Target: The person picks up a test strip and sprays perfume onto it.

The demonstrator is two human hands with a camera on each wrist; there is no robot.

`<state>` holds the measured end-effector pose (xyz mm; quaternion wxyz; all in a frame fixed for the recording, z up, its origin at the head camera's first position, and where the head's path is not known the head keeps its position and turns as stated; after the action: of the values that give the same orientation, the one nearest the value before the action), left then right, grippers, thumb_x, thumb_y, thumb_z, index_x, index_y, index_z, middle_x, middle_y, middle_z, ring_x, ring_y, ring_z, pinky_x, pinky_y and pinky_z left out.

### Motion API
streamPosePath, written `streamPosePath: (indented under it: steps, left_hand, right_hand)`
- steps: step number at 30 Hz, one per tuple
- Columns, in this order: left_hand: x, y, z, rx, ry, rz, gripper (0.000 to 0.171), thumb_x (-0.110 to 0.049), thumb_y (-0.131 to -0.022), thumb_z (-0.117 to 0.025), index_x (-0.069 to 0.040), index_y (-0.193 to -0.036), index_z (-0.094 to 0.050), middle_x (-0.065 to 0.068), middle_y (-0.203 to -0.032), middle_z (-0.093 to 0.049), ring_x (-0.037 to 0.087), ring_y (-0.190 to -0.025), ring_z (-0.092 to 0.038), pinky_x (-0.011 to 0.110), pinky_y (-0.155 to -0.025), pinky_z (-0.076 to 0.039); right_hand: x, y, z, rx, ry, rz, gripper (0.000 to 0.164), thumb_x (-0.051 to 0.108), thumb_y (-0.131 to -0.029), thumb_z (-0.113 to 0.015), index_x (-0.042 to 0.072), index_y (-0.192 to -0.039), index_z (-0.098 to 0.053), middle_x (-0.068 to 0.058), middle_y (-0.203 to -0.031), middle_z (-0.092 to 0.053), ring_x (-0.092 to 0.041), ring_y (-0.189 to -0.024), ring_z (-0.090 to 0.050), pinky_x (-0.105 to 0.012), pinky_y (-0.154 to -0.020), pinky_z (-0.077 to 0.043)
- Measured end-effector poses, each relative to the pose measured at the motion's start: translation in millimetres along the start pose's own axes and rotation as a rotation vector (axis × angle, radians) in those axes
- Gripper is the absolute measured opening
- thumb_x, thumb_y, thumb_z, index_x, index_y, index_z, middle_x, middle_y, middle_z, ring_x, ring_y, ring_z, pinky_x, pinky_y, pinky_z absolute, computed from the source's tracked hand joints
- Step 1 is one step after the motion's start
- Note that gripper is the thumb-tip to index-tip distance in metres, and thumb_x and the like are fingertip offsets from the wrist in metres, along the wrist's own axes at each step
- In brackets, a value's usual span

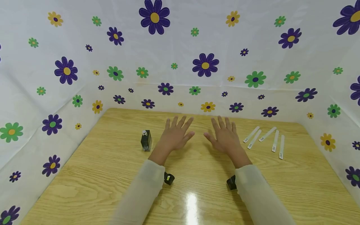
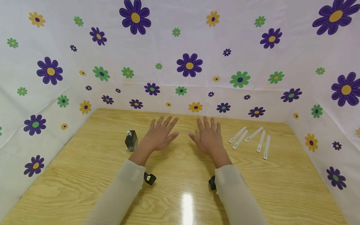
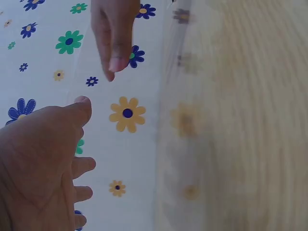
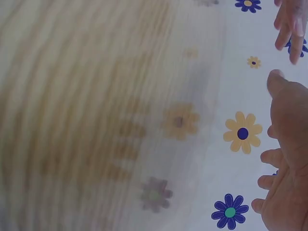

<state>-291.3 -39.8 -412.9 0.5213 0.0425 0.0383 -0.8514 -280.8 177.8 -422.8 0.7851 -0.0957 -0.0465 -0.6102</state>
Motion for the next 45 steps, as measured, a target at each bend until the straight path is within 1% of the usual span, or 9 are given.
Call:
streamPosePath:
  steps: [4,9,14,20,27,31,35,41,45]
  left_hand:
    - [9.5,5.0,13.4,-0.014,-0.036,0.004,0.068,-0.059,-0.109,-0.025,-0.031,-0.166,-0.001,0.006,-0.172,-0.012,0.039,-0.157,-0.006,0.062,-0.122,-0.005]
    - [25.3,12.2,30.4,-0.023,-0.051,0.004,0.070,-0.059,-0.108,-0.027,-0.029,-0.166,-0.002,0.008,-0.171,-0.014,0.040,-0.156,-0.009,0.063,-0.122,-0.007]
    - [46.3,20.0,39.3,-0.042,-0.057,0.023,0.071,-0.060,-0.108,-0.029,-0.030,-0.166,-0.002,0.009,-0.171,-0.013,0.040,-0.156,-0.007,0.064,-0.121,-0.004]
    - [66.4,33.2,47.9,-0.054,-0.019,0.025,0.075,-0.061,-0.107,-0.034,-0.029,-0.166,-0.001,0.010,-0.171,-0.012,0.041,-0.156,-0.004,0.065,-0.120,0.002]
    - [88.7,45.3,49.8,-0.055,0.009,0.019,0.079,-0.062,-0.106,-0.038,-0.030,-0.166,0.000,0.011,-0.171,-0.012,0.041,-0.156,-0.005,0.066,-0.120,0.002]
    - [103.8,51.7,48.2,-0.065,0.038,-0.001,0.080,-0.061,-0.105,-0.041,-0.029,-0.166,-0.001,0.013,-0.171,-0.013,0.042,-0.156,-0.005,0.067,-0.120,0.002]
    - [118.4,57.2,44.6,-0.068,0.048,-0.020,0.082,-0.065,-0.104,-0.041,-0.028,-0.166,-0.002,0.013,-0.171,-0.014,0.041,-0.156,-0.007,0.068,-0.119,0.000]
    - [131.7,67.4,42.4,-0.069,0.063,-0.035,0.089,-0.069,-0.100,-0.045,-0.026,-0.167,-0.004,0.012,-0.170,-0.015,0.041,-0.155,-0.013,0.069,-0.118,-0.002]
    - [140.0,74.3,42.5,-0.042,0.076,-0.015,0.095,-0.074,-0.096,-0.047,-0.027,-0.167,-0.003,0.010,-0.171,-0.016,0.041,-0.154,-0.015,0.069,-0.119,-0.002]
  right_hand:
    - [-3.5,-1.1,2.9,-0.003,0.007,-0.013,0.079,0.056,-0.106,-0.043,0.009,-0.164,-0.018,-0.024,-0.168,-0.014,-0.051,-0.153,-0.002,-0.067,-0.120,-0.002]
    - [-7.9,-1.4,8.8,0.005,0.015,-0.024,0.079,0.054,-0.106,-0.045,0.008,-0.164,-0.017,-0.026,-0.167,-0.013,-0.053,-0.152,-0.002,-0.068,-0.119,-0.002]
    - [-15.1,-0.7,16.5,0.005,0.031,-0.028,0.080,0.054,-0.106,-0.045,0.006,-0.164,-0.016,-0.028,-0.167,-0.012,-0.056,-0.151,-0.003,-0.069,-0.119,-0.002]
    - [-27.5,0.8,23.6,-0.013,0.057,-0.034,0.082,0.055,-0.106,-0.045,0.006,-0.164,-0.017,-0.030,-0.166,-0.014,-0.058,-0.149,-0.006,-0.071,-0.118,-0.007]
    - [-46.3,8.2,32.9,-0.013,0.058,-0.057,0.084,0.057,-0.106,-0.044,0.004,-0.164,-0.015,-0.032,-0.165,-0.012,-0.061,-0.147,-0.007,-0.072,-0.116,-0.006]
    - [-59.5,15.2,38.8,-0.004,0.053,-0.076,0.084,0.057,-0.106,-0.043,0.002,-0.163,-0.014,-0.034,-0.164,-0.011,-0.063,-0.146,-0.006,-0.074,-0.115,-0.006]
    - [-71.7,23.0,45.5,0.008,0.054,-0.095,0.086,0.058,-0.106,-0.042,0.002,-0.163,-0.013,-0.035,-0.164,-0.010,-0.064,-0.145,-0.006,-0.074,-0.115,-0.006]
    - [-90.7,33.7,53.0,0.011,0.056,-0.113,0.088,0.060,-0.106,-0.040,0.000,-0.163,-0.010,-0.037,-0.163,-0.010,-0.066,-0.144,-0.005,-0.076,-0.113,-0.006]
    - [-106.2,40.9,55.5,0.010,0.039,-0.126,0.091,0.063,-0.105,-0.038,-0.001,-0.163,-0.009,-0.039,-0.161,-0.009,-0.069,-0.142,-0.003,-0.078,-0.111,-0.005]
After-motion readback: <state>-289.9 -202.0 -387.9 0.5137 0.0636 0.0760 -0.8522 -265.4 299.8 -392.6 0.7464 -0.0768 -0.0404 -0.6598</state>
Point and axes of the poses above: each hand's wrist, its own y-axis away from the middle knuckle, its own z-axis out of the back of the hand, x = y × z, the point moved 3 cm from there along -y, towards the middle knuckle
